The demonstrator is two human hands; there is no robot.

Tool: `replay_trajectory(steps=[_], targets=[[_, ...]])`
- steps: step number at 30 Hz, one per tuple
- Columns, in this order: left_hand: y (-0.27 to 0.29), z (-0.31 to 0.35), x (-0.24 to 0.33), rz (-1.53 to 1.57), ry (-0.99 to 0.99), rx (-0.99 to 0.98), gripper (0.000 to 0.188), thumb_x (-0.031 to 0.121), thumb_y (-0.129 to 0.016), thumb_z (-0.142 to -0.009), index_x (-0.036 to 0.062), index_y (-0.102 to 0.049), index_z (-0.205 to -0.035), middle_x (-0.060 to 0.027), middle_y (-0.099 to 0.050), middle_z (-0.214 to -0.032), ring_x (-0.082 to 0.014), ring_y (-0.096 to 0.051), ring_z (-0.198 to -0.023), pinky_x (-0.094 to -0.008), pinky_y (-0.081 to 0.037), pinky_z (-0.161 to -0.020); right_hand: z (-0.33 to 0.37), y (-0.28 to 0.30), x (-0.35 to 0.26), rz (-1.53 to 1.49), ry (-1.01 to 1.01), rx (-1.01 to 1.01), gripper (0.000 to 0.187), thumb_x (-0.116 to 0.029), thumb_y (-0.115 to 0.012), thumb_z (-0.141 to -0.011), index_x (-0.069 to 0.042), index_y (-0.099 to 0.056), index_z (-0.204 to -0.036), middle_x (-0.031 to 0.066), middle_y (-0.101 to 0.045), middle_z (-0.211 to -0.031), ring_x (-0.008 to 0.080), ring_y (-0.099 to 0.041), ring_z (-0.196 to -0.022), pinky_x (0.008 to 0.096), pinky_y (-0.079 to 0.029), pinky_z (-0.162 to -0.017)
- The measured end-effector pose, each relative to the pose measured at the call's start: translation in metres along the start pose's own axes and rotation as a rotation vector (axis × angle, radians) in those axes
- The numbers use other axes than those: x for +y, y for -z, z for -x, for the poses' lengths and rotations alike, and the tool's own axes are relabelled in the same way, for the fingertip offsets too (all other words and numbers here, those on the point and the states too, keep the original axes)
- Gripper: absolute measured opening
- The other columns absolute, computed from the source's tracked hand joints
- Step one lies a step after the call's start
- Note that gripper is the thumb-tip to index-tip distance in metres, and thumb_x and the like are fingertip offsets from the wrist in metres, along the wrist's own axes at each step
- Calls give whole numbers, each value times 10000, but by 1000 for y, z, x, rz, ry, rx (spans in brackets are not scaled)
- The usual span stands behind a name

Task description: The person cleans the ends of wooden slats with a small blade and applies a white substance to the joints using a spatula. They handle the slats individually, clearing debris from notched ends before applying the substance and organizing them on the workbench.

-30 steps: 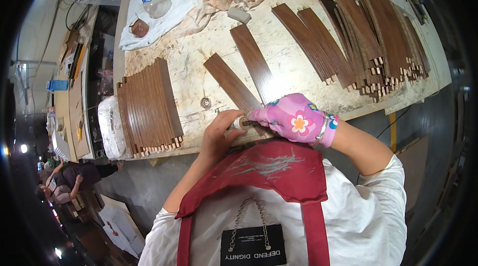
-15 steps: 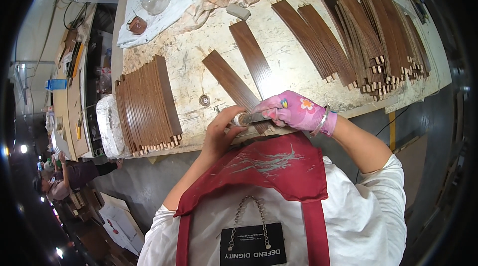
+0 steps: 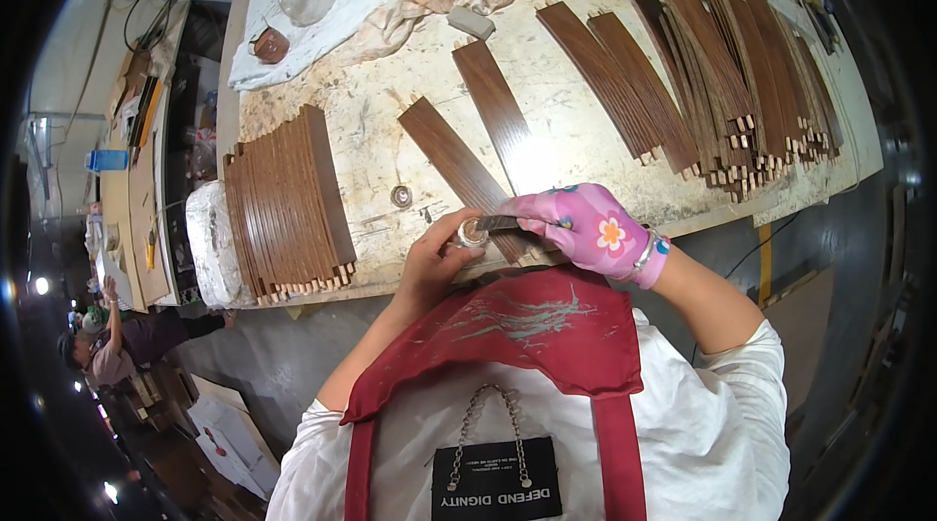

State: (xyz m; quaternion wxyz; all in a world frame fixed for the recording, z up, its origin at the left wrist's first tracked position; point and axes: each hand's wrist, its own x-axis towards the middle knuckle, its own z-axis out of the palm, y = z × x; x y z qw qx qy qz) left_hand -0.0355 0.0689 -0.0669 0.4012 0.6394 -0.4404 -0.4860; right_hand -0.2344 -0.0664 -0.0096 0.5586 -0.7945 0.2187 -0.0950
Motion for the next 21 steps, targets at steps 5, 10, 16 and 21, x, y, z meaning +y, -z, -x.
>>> replay_trajectory(steps=[5, 10, 16, 21], targets=[[1, 0, 1, -53, -66, 2, 460, 20, -688, -753, 70, -594, -1200, -37, -597, -1126, -91, -527, -807, -208, -437, -658, 6, 3, -11, 323, -18, -6, 387, -154, -565, -834, -114, -585, -1218, 105, -670, -918, 288, -651, -785, 366, -510, -687], [2, -1, 1, -134, -151, 8, 457, 35, -704, -749, 82, -601, -1193, -58, -595, -1164, -125, -584, -910, -223, -465, -668, 7, -6, -17, 635, 131, 33, 426, -116, -591, -764, -91, -583, -1189, 77, -621, -769, 260, -628, -678, 370, -494, -593], [3, -2, 4, -185, -184, -2, 437, 45, -708, -760, 90, -603, -1182, -85, -582, -1157, -180, -601, -936, -254, -508, -672, 4, -8, -24, 867, 165, 7, 449, -63, -590, -754, -141, -591, -1196, 42, -623, -728, 244, -620, -622, 371, -477, -545], [3, -2, 2, -241, -248, 13, 421, 44, -711, -764, 90, -603, -1168, -103, -575, -1145, -214, -611, -930, -278, -541, -663, -1, -5, -14, 482, -21, -13, 254, -170, -571, -853, -142, -646, -1095, 118, -660, -808, 318, -636, -705, 394, -501, -616]])
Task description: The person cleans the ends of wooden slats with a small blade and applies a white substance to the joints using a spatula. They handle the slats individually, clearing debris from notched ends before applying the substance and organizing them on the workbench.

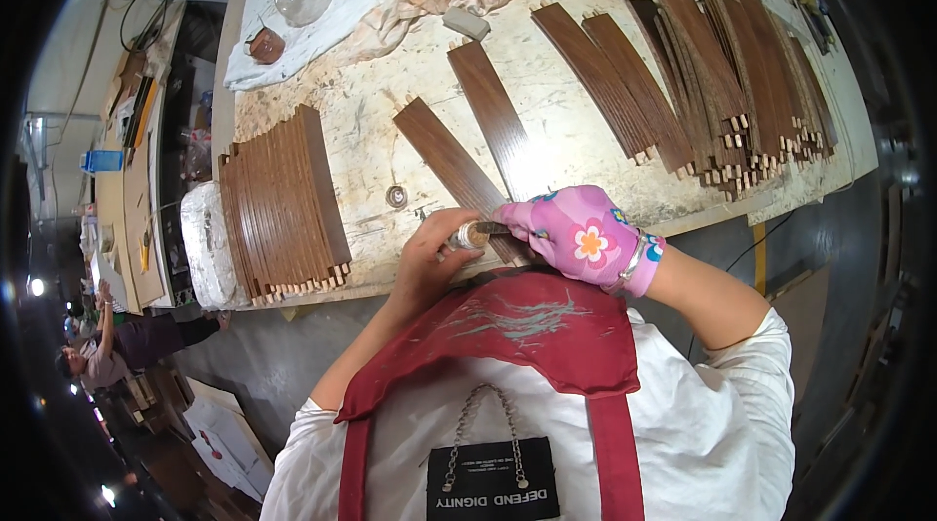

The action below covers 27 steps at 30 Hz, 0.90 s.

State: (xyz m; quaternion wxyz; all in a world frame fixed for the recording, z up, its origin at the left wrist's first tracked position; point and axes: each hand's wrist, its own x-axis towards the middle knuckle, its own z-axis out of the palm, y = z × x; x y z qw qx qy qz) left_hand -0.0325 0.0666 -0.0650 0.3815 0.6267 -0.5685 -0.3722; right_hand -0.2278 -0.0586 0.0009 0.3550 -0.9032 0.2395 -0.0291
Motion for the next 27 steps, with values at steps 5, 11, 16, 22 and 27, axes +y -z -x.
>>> replay_trajectory(steps=[5, 11, 16, 22, 27], targets=[[-1, 1, -4, 44, 60, -13, 447, 23, -705, -748, 90, -602, -1177, -69, -592, -1163, -157, -601, -923, -241, -483, -658, -2, -2, 9, -336, -54, -17, 241, -211, -535, -909, -129, -653, -1101, 154, -669, -887, 343, -636, -787, 372, -506, -702], [-1, 0, -3, 42, 50, 0, 445, 17, -706, -746, 87, -602, -1173, -59, -598, -1154, -149, -601, -917, -235, -480, -653, -1, -11, 17, -774, -194, -82, 279, -207, -530, -940, -41, -637, -1137, 107, -685, -948, 182, -634, -814, 286, -479, -755], [-1, -1, -2, 59, 48, 17, 446, 11, -706, -739, 83, -603, -1167, -56, -599, -1147, -139, -595, -909, -228, -475, -646, 0, -20, 22, -847, -246, -88, 290, -177, -529, -950, 3, -621, -1158, 29, -664, -944, 72, -546, -807, 226, -456, -741], [-1, 0, 0, 61, 37, 50, 456, -3, -702, -732, 84, -603, -1169, -62, -597, -1148, -135, -589, -903, -225, -468, -639, 4, -28, 20, -1065, -410, -116, 289, -164, -533, -940, -8, -627, -1164, 28, -667, -956, 81, -563, -832, 226, -462, -752], [-2, 1, -1, 69, 56, 69, 472, -9, -704, -727, 87, -601, -1177, -63, -591, -1158, -131, -584, -892, -222, -463, -640, 7, -24, 8, -836, -277, 17, 290, -157, -533, -918, -36, -632, -1162, 97, -687, -1006, 162, -641, -812, 274, -496, -766]])
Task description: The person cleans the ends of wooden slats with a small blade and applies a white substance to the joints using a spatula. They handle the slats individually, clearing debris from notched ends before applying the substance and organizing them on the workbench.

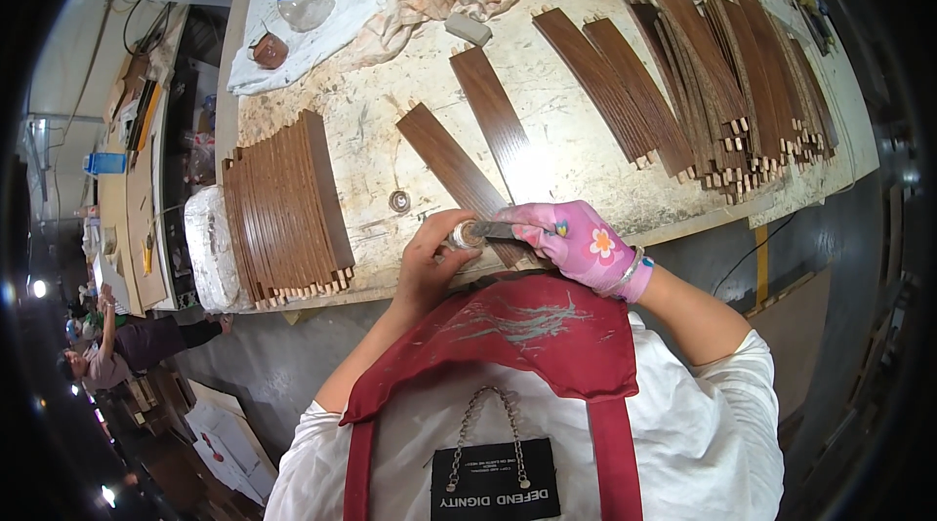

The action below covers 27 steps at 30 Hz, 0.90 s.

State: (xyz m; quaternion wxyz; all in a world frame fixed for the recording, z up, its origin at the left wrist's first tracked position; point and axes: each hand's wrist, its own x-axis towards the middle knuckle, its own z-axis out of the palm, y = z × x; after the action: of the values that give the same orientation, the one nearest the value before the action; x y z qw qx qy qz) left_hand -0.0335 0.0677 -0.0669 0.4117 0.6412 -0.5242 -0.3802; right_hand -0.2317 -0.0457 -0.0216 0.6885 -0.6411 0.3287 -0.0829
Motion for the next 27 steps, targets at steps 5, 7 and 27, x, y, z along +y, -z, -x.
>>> replay_trajectory(steps=[5, 7, 27], targets=[[-1, 1, 2, 21, 19, 8, 481, 0, -705, -729, 84, -596, -1190, -67, -586, -1174, -133, -582, -890, -224, -460, -650, 6, -3, -6, 341, 197, 81, 282, -156, -530, -905, -72, -640, -1150, 152, -668, -1014, 287, -657, -845, 309, -503, -784], [-1, 2, 2, 23, 14, 2, 477, 6, -704, -731, 84, -597, -1190, -68, -585, -1176, -135, -581, -895, -226, -461, -652, 7, -5, -10, 439, 233, 107, 276, -155, -530, -903, -76, -643, -1143, 160, -664, -1009, 315, -651, -860, 317, -504, -783], [0, 1, 1, 63, 24, -61, 446, 26, -681, -759, 59, -587, -1193, -85, -580, -1183, -147, -581, -924, -234, -472, -698, -2, -4, 24, -368, -152, -18, 324, -204, -600, -889, -6, -637, -1143, -23, -618, -869, 26, -487, -700, 166, -412, -615]])
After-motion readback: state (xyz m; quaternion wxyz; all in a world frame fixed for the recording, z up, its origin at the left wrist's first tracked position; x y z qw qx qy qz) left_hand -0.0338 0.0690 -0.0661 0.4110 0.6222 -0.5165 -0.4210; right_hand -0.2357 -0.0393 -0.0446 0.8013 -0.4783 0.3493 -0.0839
